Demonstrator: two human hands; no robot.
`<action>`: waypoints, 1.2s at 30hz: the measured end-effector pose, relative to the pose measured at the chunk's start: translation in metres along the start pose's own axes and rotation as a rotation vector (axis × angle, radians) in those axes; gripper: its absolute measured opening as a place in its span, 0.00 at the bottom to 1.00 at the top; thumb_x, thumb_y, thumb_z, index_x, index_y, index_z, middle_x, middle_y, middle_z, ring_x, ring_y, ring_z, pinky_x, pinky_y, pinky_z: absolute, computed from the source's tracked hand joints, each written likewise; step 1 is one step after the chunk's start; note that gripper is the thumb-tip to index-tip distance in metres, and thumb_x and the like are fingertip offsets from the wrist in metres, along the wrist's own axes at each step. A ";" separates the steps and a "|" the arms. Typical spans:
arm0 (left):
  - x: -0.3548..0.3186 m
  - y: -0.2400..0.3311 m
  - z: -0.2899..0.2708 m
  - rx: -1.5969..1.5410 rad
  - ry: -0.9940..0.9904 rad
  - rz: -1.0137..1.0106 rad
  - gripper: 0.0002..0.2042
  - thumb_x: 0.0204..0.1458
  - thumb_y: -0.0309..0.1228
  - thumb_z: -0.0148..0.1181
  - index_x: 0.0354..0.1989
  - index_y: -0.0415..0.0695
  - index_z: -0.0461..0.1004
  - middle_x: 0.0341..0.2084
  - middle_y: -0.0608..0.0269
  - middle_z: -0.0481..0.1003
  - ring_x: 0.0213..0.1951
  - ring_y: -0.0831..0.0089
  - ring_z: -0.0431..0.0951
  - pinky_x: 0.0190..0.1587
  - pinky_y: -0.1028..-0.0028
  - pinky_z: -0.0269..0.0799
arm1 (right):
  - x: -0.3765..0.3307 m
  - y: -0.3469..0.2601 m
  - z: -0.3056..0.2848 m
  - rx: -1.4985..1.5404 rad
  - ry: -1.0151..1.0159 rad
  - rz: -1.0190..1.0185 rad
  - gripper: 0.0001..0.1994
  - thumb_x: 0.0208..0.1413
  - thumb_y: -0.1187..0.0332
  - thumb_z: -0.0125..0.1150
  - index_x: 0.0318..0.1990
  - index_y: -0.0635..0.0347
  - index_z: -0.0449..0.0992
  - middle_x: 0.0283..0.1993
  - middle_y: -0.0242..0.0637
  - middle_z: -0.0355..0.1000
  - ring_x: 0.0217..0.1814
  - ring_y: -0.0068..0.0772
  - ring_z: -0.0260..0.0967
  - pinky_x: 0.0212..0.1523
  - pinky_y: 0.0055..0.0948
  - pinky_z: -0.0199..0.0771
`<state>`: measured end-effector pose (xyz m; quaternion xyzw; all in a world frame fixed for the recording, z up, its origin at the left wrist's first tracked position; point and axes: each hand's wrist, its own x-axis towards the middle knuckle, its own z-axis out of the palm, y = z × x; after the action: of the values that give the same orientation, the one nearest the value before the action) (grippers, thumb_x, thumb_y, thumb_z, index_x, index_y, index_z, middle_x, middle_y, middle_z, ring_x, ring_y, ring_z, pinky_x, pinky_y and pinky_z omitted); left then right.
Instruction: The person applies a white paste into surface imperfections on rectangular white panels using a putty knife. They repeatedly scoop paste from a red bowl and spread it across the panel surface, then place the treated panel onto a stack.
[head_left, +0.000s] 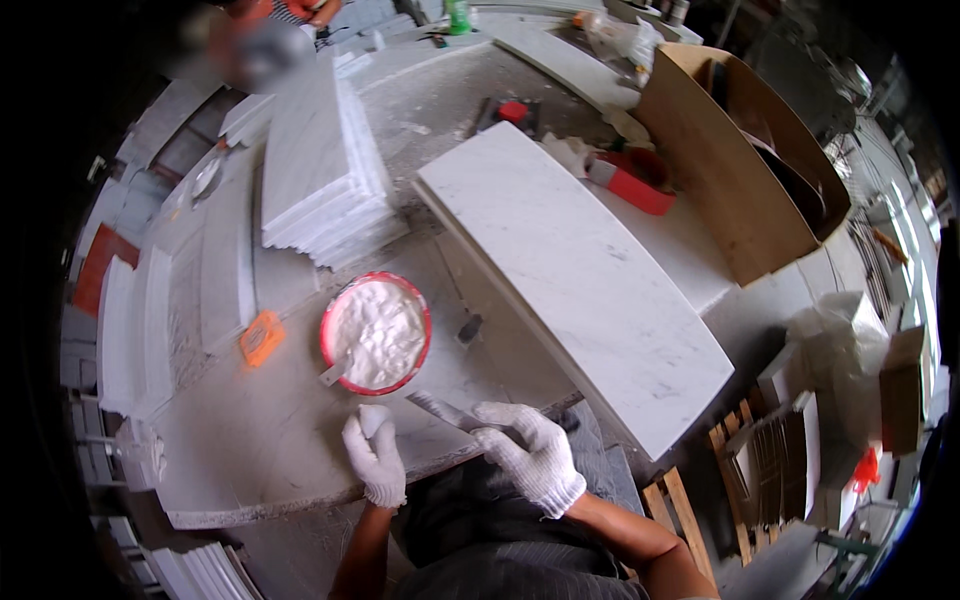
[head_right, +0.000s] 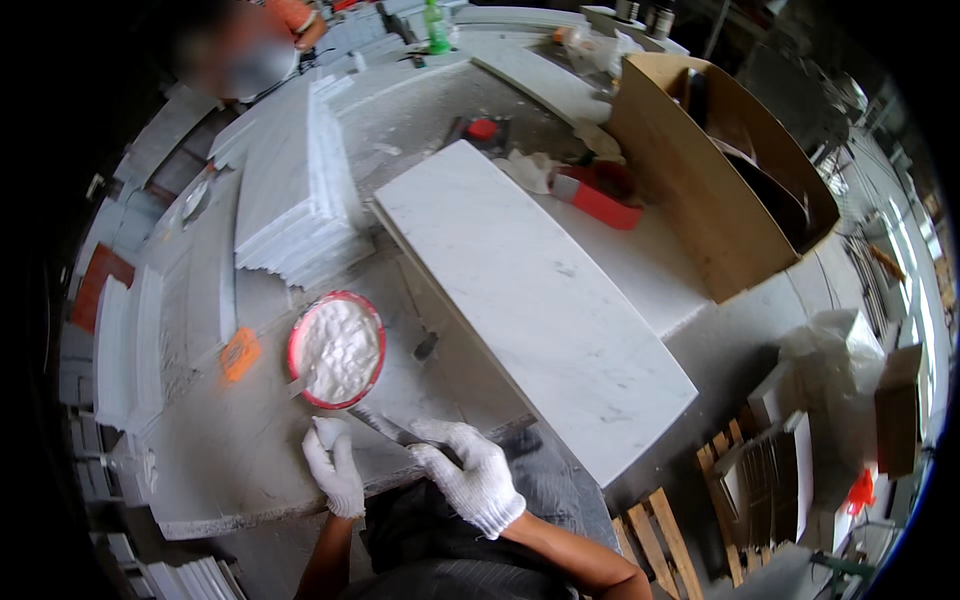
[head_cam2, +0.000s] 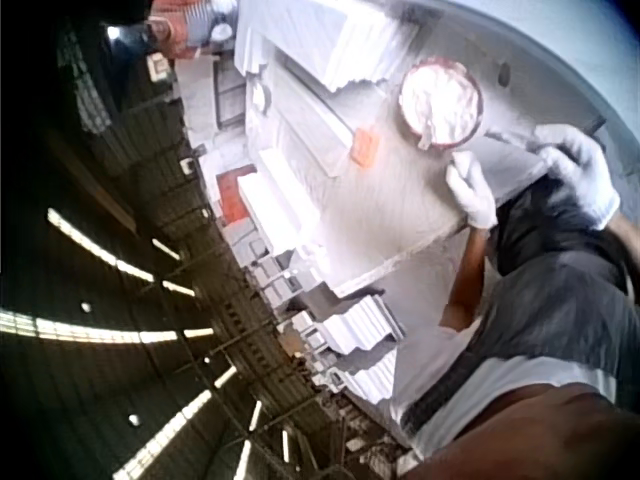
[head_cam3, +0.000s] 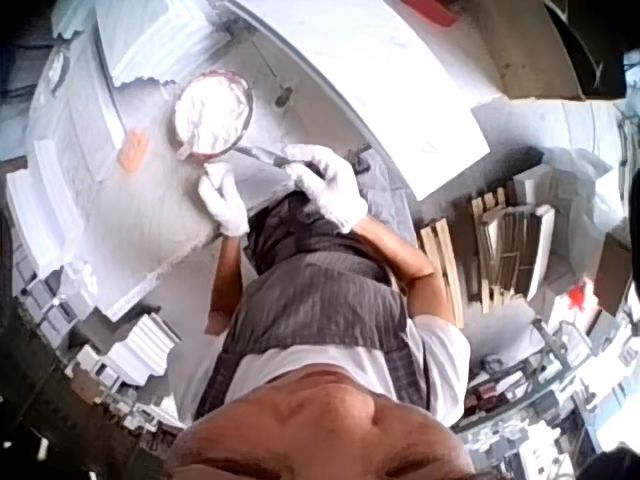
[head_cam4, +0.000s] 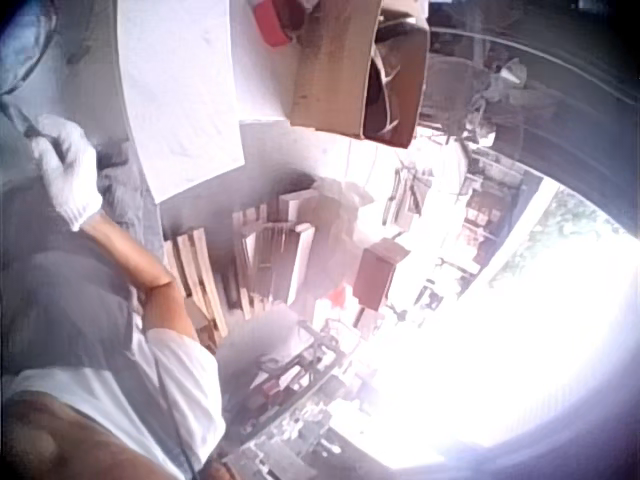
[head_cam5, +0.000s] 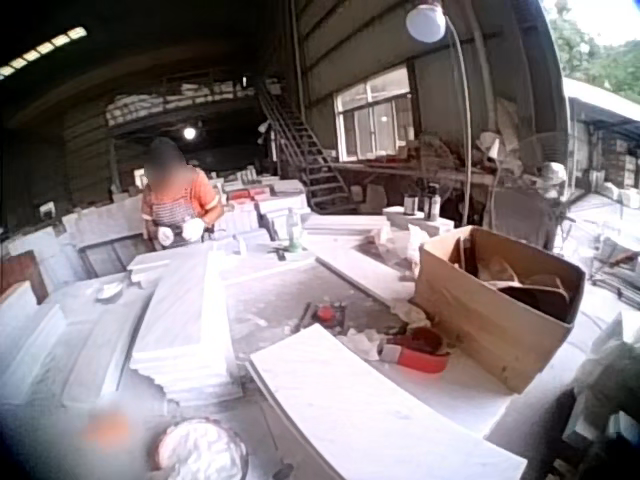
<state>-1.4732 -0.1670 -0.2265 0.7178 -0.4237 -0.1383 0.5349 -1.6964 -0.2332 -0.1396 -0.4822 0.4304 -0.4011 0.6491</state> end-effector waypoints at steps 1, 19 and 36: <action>-0.001 0.001 0.001 -0.008 0.009 0.002 0.19 0.58 0.22 0.58 0.56 0.35 0.64 0.45 0.57 0.71 0.46 0.71 0.71 0.52 0.69 0.70 | -0.003 -0.011 0.002 0.135 0.041 0.151 0.15 0.58 0.74 0.65 0.52 0.68 0.77 0.46 0.39 0.79 0.40 0.22 0.74 0.43 0.23 0.76; 0.015 0.017 0.001 0.274 0.020 0.226 0.20 0.37 0.23 0.75 0.41 0.43 0.75 0.41 0.57 0.78 0.47 0.56 0.76 0.56 0.58 0.69 | -0.001 -0.014 -0.023 0.046 0.075 0.221 0.13 0.60 0.75 0.61 0.52 0.69 0.75 0.30 0.34 0.75 0.29 0.21 0.71 0.32 0.22 0.72; 0.026 0.022 -0.003 0.408 -0.111 0.195 0.16 0.42 0.35 0.72 0.37 0.41 0.76 0.40 0.54 0.77 0.50 0.49 0.73 0.61 0.53 0.63 | -0.013 0.002 -0.046 0.053 0.032 0.278 0.14 0.60 0.75 0.60 0.52 0.69 0.74 0.34 0.35 0.77 0.30 0.22 0.73 0.33 0.23 0.76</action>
<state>-1.4654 -0.1858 -0.1996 0.7579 -0.5391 -0.0370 0.3654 -1.7441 -0.2332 -0.1465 -0.3941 0.4926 -0.3261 0.7041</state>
